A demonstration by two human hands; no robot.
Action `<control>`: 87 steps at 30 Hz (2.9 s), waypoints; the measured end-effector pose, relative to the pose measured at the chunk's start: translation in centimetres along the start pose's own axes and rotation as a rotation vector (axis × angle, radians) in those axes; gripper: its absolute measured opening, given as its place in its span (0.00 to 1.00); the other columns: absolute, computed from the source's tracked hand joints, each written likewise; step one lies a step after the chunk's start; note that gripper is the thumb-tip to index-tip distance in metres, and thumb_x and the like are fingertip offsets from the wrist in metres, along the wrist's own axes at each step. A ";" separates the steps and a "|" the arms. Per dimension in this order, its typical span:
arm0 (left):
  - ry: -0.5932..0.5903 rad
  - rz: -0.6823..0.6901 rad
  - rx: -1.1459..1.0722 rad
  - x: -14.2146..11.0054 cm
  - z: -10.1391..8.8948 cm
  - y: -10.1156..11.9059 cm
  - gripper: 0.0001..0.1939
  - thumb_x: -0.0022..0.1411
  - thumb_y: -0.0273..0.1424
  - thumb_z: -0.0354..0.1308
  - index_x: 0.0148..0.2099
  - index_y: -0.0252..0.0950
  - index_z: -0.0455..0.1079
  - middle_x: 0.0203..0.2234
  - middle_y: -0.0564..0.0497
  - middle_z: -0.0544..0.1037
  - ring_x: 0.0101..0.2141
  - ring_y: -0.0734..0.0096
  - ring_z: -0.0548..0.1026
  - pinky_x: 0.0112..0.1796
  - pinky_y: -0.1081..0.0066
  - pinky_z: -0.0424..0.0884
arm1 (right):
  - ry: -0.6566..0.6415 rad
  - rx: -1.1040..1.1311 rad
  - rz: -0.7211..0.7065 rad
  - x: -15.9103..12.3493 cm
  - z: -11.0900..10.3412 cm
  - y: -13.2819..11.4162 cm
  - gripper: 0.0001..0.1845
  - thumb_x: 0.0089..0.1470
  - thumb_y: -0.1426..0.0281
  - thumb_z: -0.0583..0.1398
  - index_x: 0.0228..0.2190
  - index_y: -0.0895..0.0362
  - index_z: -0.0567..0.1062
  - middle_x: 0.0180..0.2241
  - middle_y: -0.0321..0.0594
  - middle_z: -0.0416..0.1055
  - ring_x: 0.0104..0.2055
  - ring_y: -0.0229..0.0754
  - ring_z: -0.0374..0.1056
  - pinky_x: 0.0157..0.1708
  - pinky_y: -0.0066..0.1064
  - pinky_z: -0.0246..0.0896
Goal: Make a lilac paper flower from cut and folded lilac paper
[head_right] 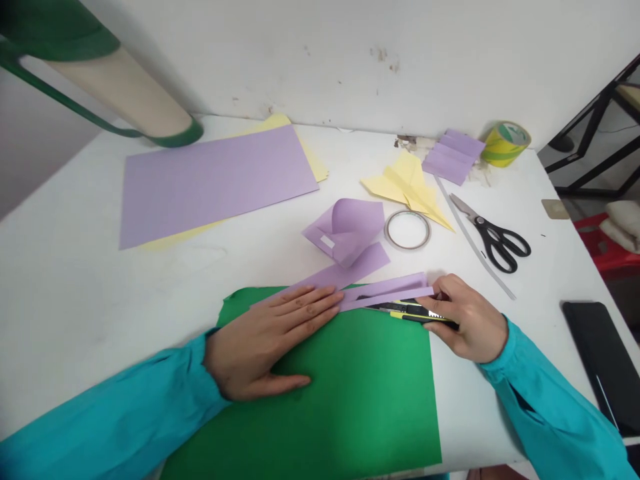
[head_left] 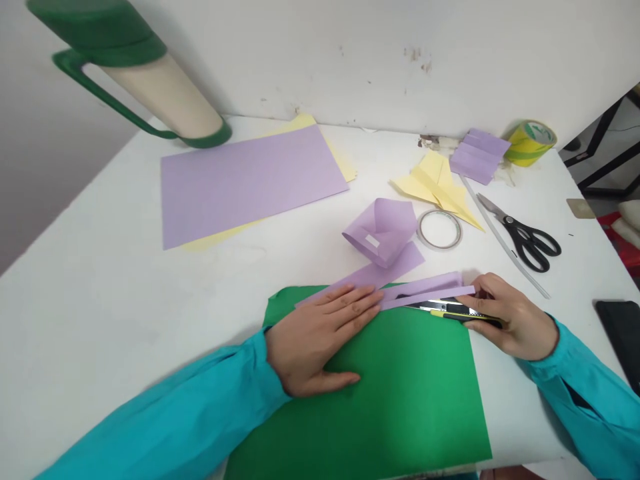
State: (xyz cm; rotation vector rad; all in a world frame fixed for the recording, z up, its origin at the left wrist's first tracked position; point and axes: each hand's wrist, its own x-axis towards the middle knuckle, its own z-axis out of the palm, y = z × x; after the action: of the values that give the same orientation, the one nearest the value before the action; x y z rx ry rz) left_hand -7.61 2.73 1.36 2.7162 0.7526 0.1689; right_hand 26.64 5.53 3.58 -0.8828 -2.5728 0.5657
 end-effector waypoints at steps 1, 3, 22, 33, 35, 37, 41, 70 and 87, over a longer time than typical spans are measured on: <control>-0.004 -0.003 -0.001 0.1 0.1 0.1 0.45 0.58 0.50 0.50 0.68 0.32 0.36 0.64 0.37 0.51 0.63 0.53 0.49 0.61 0.54 0.44 | 0.013 -0.006 -0.001 0.0 0.0 0.0 0.20 0.55 0.71 0.58 0.51 0.55 0.70 0.34 0.45 0.62 0.36 0.43 0.61 0.31 0.34 0.64; -0.007 -0.008 -0.003 0.4 0.4 0.2 0.46 0.59 0.53 0.48 0.68 0.30 0.36 0.64 0.37 0.50 0.64 0.53 0.47 0.61 0.54 0.44 | 0.026 -0.021 0.008 0.1 0.0 -0.1 0.21 0.56 0.71 0.58 0.52 0.54 0.69 0.34 0.44 0.62 0.35 0.43 0.62 0.30 0.34 0.64; 0.004 -0.056 -0.033 1.5 0.7 0.7 0.46 0.57 0.55 0.47 0.67 0.32 0.41 0.64 0.38 0.51 0.63 0.51 0.50 0.60 0.54 0.45 | 0.011 -0.039 0.055 -0.2 -0.1 0.1 0.16 0.56 0.69 0.57 0.47 0.54 0.73 0.38 0.47 0.65 0.38 0.46 0.62 0.34 0.38 0.64; 0.015 -0.103 -0.038 2.0 0.6 1.2 0.46 0.57 0.54 0.49 0.68 0.32 0.41 0.64 0.39 0.52 0.62 0.50 0.53 0.59 0.53 0.46 | -0.008 -0.201 -0.007 0.3 -1.0 -0.3 0.16 0.57 0.70 0.56 0.46 0.58 0.74 0.30 0.45 0.62 0.32 0.44 0.59 0.28 0.35 0.59; 0.014 -0.099 -0.041 2.0 0.7 1.2 0.46 0.57 0.54 0.48 0.68 0.32 0.40 0.64 0.40 0.51 0.62 0.50 0.52 0.59 0.54 0.45 | -0.017 -0.201 -0.026 0.3 -1.3 -0.2 0.16 0.56 0.71 0.56 0.46 0.59 0.74 0.30 0.45 0.62 0.31 0.44 0.58 0.28 0.35 0.59; 0.009 -0.100 -0.035 2.0 0.7 1.2 0.46 0.57 0.54 0.47 0.68 0.32 0.39 0.65 0.40 0.50 0.62 0.51 0.51 0.60 0.55 0.44 | -0.028 -0.197 -0.037 0.3 -1.4 -0.1 0.16 0.56 0.71 0.56 0.46 0.59 0.73 0.31 0.45 0.62 0.32 0.44 0.58 0.28 0.35 0.59; 0.003 -0.099 -0.013 2.0 0.8 1.2 0.46 0.58 0.54 0.47 0.68 0.30 0.40 0.65 0.40 0.50 0.63 0.51 0.50 0.60 0.55 0.43 | -0.031 -0.174 -0.027 0.1 -1.4 0.0 0.17 0.57 0.71 0.56 0.48 0.58 0.72 0.31 0.44 0.62 0.32 0.44 0.59 0.29 0.35 0.61; 0.007 -0.091 -0.032 2.0 0.7 1.2 0.45 0.58 0.54 0.47 0.67 0.29 0.43 0.64 0.37 0.52 0.62 0.49 0.51 0.59 0.52 0.45 | -0.005 -0.174 0.001 0.4 -0.1 -1.1 0.19 0.57 0.68 0.55 0.50 0.57 0.71 0.33 0.46 0.65 0.36 0.46 0.65 0.32 0.36 0.66; 0.113 -0.032 0.015 -0.1 0.5 0.1 0.36 0.59 0.43 0.52 0.64 0.30 0.50 0.60 0.36 0.60 0.62 0.51 0.54 0.59 0.54 0.54 | -0.001 -0.174 0.019 0.3 -0.4 -0.4 0.20 0.55 0.70 0.57 0.50 0.58 0.71 0.35 0.49 0.65 0.36 0.46 0.64 0.33 0.38 0.67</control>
State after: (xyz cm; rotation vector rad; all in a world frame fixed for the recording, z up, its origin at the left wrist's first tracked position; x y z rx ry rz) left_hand -7.58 2.49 0.95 2.7253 0.8310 0.3136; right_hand 26.44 5.51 4.20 -0.9636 -2.6483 0.3509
